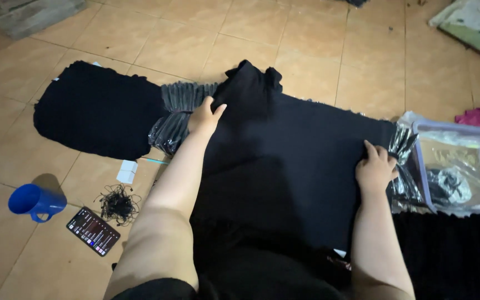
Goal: The person uses scissors to trim loose threads and edges from a black garment, then folds it neatly and places it on a stack of similar folded items. The process is repeated for multiple garments.
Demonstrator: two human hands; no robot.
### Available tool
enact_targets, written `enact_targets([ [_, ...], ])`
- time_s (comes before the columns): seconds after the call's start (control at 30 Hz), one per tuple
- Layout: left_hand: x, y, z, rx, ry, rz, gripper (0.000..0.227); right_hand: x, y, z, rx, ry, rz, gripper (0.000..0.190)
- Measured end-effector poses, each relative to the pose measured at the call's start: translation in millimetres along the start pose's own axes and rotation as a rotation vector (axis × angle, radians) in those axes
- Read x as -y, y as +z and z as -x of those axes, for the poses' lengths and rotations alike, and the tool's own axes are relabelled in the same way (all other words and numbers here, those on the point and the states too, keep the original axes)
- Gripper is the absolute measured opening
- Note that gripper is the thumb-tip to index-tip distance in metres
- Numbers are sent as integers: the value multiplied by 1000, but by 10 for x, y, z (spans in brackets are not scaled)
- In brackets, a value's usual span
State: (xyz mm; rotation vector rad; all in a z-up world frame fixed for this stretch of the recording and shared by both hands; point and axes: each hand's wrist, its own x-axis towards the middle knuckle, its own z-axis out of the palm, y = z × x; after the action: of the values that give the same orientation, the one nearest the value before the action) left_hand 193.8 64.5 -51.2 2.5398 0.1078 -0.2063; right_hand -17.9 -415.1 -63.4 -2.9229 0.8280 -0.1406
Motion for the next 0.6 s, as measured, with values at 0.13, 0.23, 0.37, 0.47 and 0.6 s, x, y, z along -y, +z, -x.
enact_targets([
  [0.13,-13,-33,4,2,63,-69,50,-267,100,-158,-103,-30,135,46],
  [0.23,6,-58,-31,-41,85,-109,39,-523,91,-362,-112,-60,291,45],
  [0.37,211,-86,-160,-215,280,276,39,-744,-222,-333,-57,-242,379,47],
  [0.47,149,-497,338,-233,468,476,27,-772,-635,138,-103,-233,257,33],
  [0.6,440,-783,1050,-63,503,373,29,-1081,-672,825,-242,-265,40,15],
])
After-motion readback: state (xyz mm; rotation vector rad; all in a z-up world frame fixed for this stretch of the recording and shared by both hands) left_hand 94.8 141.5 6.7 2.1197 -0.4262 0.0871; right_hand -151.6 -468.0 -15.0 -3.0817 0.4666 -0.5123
